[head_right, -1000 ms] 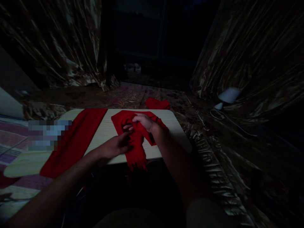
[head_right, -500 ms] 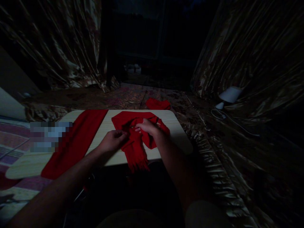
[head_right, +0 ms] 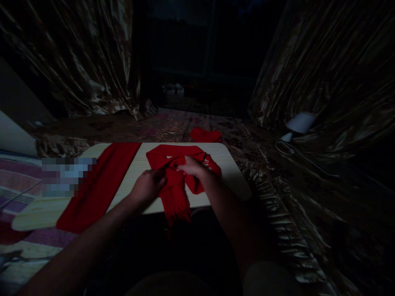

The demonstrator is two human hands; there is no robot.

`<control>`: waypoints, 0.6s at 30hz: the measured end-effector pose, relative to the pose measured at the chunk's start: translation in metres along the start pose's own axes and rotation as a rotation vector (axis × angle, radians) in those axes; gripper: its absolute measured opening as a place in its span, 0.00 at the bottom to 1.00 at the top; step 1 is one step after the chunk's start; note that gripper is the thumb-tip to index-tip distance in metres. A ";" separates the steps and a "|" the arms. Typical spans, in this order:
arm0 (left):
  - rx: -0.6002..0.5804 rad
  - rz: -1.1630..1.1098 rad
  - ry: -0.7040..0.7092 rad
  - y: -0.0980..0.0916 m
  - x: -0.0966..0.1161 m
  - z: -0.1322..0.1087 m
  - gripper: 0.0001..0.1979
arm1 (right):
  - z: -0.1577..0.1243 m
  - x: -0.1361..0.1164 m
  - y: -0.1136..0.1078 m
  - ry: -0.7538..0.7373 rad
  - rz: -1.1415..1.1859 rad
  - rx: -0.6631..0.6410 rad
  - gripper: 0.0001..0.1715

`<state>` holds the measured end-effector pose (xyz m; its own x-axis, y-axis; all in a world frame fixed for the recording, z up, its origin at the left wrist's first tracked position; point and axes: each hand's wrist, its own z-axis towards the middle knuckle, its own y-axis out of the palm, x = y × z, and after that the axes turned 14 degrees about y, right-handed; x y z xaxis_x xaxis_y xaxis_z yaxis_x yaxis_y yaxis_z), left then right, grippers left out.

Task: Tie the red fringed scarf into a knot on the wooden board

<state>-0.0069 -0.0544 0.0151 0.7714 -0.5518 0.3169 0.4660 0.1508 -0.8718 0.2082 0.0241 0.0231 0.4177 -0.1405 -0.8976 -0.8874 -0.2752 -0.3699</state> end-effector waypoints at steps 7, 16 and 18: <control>0.025 0.041 0.080 0.012 -0.013 -0.006 0.20 | -0.003 -0.018 -0.020 -0.035 0.073 -0.153 0.19; 0.216 -0.131 -0.145 0.011 -0.004 0.009 0.11 | 0.010 -0.045 0.000 -0.044 0.412 -0.020 0.19; 0.338 -0.348 -0.292 0.014 -0.001 0.012 0.21 | 0.021 -0.029 0.016 0.057 0.389 0.077 0.18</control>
<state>0.0037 -0.0418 0.0068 0.6127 -0.3731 0.6967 0.7903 0.2812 -0.5445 0.1772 0.0441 0.0383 0.0556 -0.2736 -0.9602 -0.9927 -0.1186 -0.0237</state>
